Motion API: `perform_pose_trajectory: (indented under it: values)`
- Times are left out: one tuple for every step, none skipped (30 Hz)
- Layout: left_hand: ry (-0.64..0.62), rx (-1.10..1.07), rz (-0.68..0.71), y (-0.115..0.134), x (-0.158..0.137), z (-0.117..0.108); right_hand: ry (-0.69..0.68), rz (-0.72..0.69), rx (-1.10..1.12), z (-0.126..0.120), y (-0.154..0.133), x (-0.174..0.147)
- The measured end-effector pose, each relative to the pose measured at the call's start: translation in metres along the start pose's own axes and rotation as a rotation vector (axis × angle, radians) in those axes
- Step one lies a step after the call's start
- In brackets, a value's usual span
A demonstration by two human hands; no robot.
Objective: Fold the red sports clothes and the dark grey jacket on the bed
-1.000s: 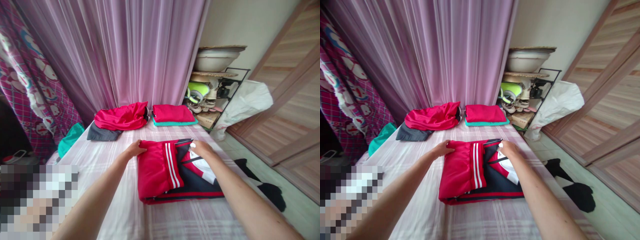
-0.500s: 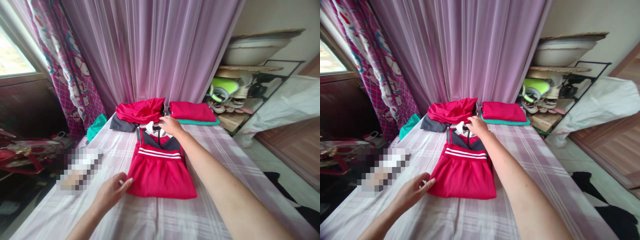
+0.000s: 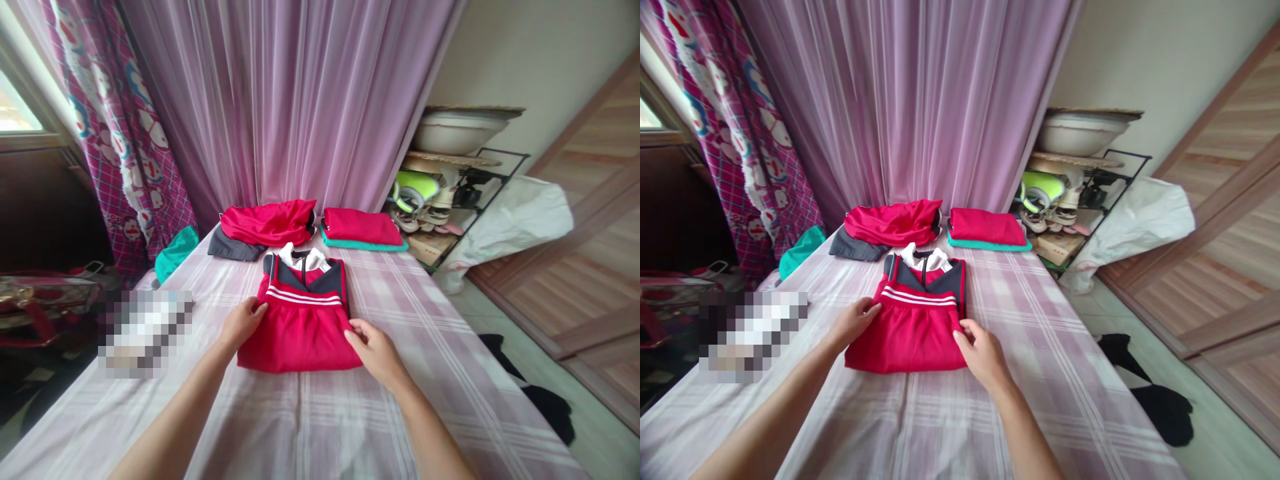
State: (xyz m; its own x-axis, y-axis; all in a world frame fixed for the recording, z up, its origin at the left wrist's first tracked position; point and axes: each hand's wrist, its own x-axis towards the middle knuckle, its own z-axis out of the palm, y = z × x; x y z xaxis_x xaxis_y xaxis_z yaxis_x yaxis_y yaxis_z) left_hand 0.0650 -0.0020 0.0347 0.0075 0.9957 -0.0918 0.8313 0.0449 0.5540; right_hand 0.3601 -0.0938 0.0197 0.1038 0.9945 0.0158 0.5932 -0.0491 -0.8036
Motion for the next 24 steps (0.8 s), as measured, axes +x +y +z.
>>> perform_pose_trajectory:
  values:
    - [0.052, -0.031, 0.006, 0.000, -0.001, 0.001, 0.079, -0.014, -0.028, 0.006, -0.002, -0.001]
    - [0.106, -0.058, 0.008, -0.001, -0.003, 0.003, 0.154, -0.031, -0.055, 0.011, -0.003, -0.001]
    - [0.148, -0.072, 0.004, -0.002, -0.005, 0.004, 0.213, -0.048, -0.083, 0.015, -0.004, 0.000]
    - [0.167, -0.063, -0.006, -0.004, -0.007, 0.006, 0.250, -0.054, -0.117, 0.019, -0.003, 0.000]
    - [0.162, -0.034, -0.022, -0.006, -0.009, 0.008, 0.263, -0.047, -0.161, 0.023, -0.001, 0.001]
    - [0.139, 0.002, -0.039, -0.007, -0.011, 0.009, 0.257, -0.030, -0.214, 0.027, 0.001, 0.001]
    - [0.110, 0.033, -0.056, -0.009, -0.012, 0.010, 0.242, -0.012, -0.270, 0.029, 0.004, 0.001]
    - [0.085, 0.049, -0.065, -0.011, -0.012, 0.011, 0.226, 0.004, -0.323, 0.032, 0.007, 0.000]
    - [0.074, 0.053, -0.066, -0.012, -0.013, 0.011, 0.215, 0.009, -0.368, 0.033, 0.010, -0.001]
    - [0.087, 0.049, -0.057, -0.013, -0.014, 0.011, 0.212, 0.003, -0.403, 0.033, 0.012, -0.002]
    - [0.119, 0.049, -0.032, -0.014, -0.016, 0.011, 0.214, -0.010, -0.431, 0.033, 0.013, -0.004]
    - [0.165, 0.061, 0.010, -0.014, -0.018, 0.010, 0.219, -0.025, -0.456, 0.031, 0.013, -0.006]
    - [0.215, 0.088, 0.074, -0.013, -0.021, 0.010, 0.231, -0.044, -0.481, 0.029, 0.012, -0.008]
    - [0.260, 0.126, 0.151, -0.011, -0.024, 0.011, 0.257, -0.074, -0.505, 0.026, 0.008, -0.009]
    - [0.295, 0.171, 0.231, -0.007, -0.027, 0.012, 0.296, -0.119, -0.524, 0.024, 0.003, -0.009]
    - [0.315, 0.218, 0.305, -0.003, -0.030, 0.014, 0.342, -0.179, -0.536, 0.022, -0.005, -0.008]
    - [0.317, 0.262, 0.370, 0.003, -0.032, 0.017, 0.391, -0.253, -0.536, 0.021, -0.014, -0.006]
    - [0.307, 0.302, 0.421, 0.010, -0.033, 0.022, 0.432, -0.333, -0.526, 0.022, -0.024, -0.002]
    - [0.291, 0.336, 0.455, 0.017, -0.033, 0.027, 0.462, -0.409, -0.512, 0.024, -0.035, 0.002]
    - [0.267, 0.361, 0.483, 0.024, -0.032, 0.032, 0.473, -0.469, -0.502, 0.028, -0.044, 0.007]
    - [0.240, 0.379, 0.499, 0.029, -0.031, 0.038, 0.461, -0.509, -0.503, 0.034, -0.052, 0.012]
    - [0.209, 0.389, 0.507, 0.033, -0.029, 0.044, 0.427, -0.523, -0.516, 0.040, -0.057, 0.017]
    - [0.180, 0.393, 0.510, 0.036, -0.026, 0.049, 0.370, -0.511, -0.541, 0.048, -0.058, 0.022]
    - [0.157, 0.395, 0.506, 0.037, -0.024, 0.053, 0.294, -0.474, -0.575, 0.055, -0.057, 0.026]
